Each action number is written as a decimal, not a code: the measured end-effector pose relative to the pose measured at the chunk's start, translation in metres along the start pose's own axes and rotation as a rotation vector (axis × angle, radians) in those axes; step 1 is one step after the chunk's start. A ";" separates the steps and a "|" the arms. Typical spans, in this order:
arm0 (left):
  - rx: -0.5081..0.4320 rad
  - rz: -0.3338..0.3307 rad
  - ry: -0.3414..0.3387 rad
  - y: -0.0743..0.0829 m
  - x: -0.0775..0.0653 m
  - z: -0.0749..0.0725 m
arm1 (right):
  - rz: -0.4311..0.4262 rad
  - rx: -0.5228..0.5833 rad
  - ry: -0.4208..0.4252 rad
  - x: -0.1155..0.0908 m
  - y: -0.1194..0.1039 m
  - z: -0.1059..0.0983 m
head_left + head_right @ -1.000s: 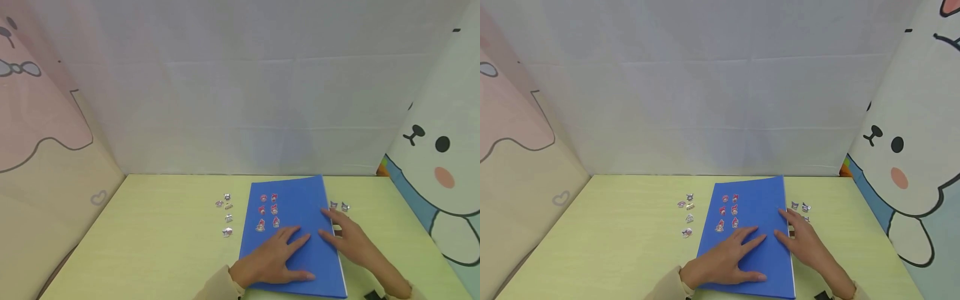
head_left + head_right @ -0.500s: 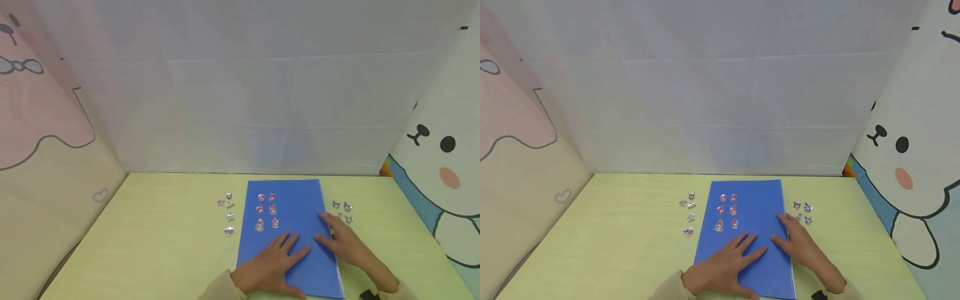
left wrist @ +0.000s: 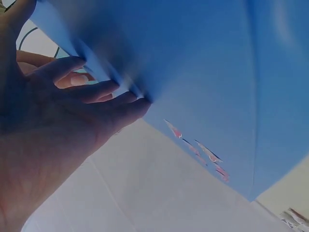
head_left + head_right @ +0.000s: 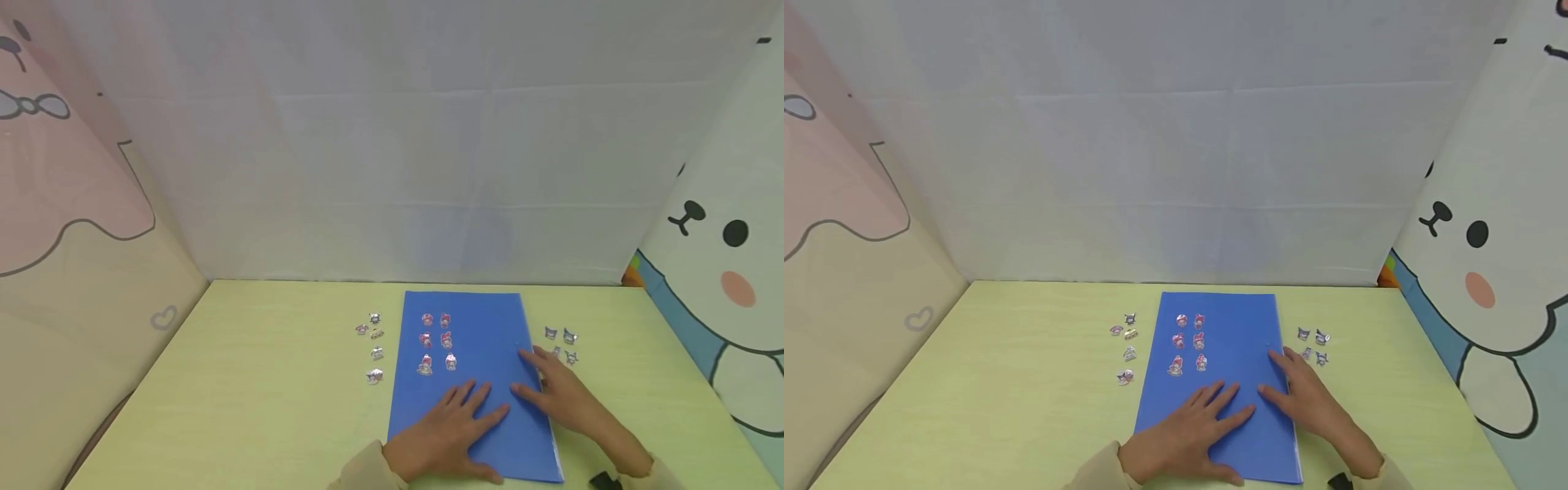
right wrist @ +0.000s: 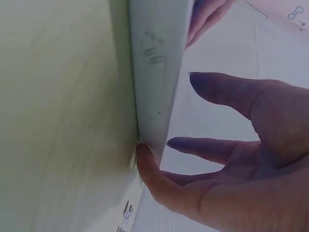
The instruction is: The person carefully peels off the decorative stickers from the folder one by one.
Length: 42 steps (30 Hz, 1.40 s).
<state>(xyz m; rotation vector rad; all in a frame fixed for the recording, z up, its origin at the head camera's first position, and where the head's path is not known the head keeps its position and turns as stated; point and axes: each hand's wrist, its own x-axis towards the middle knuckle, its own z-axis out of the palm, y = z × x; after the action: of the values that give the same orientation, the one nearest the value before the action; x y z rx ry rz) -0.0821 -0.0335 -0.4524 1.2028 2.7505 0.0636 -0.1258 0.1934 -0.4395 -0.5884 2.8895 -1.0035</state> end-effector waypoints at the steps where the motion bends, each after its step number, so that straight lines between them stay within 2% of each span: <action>1: 0.003 0.000 0.000 0.000 0.000 0.000 | -0.013 -0.013 0.004 -0.001 0.001 0.001; 9: 0.017 -0.014 -0.013 0.001 0.002 0.000 | -0.140 -0.111 0.011 -0.008 0.005 0.008; 15: 0.041 0.000 0.014 0.000 0.001 0.001 | -0.145 -0.196 0.006 -0.013 0.008 0.012; 23: -0.027 -0.002 0.038 -0.007 -0.003 -0.005 | -0.169 -0.230 0.017 -0.014 0.012 0.015; 29: -0.004 -0.004 0.146 -0.013 -0.004 -0.007 | -0.164 -0.218 0.009 -0.015 0.013 0.015; 35: -0.063 -0.014 0.269 -0.023 -0.004 -0.006 | -0.156 -0.225 0.006 -0.016 0.010 0.013; 42: -0.085 -0.048 0.361 -0.034 -0.003 -0.003 | -0.147 -0.231 0.001 -0.016 0.010 0.014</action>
<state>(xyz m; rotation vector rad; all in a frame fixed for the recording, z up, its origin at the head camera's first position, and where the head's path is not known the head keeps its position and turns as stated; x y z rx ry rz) -0.1051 -0.0585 -0.4524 1.2049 3.0405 0.4285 -0.1127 0.1984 -0.4581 -0.8231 3.0227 -0.6850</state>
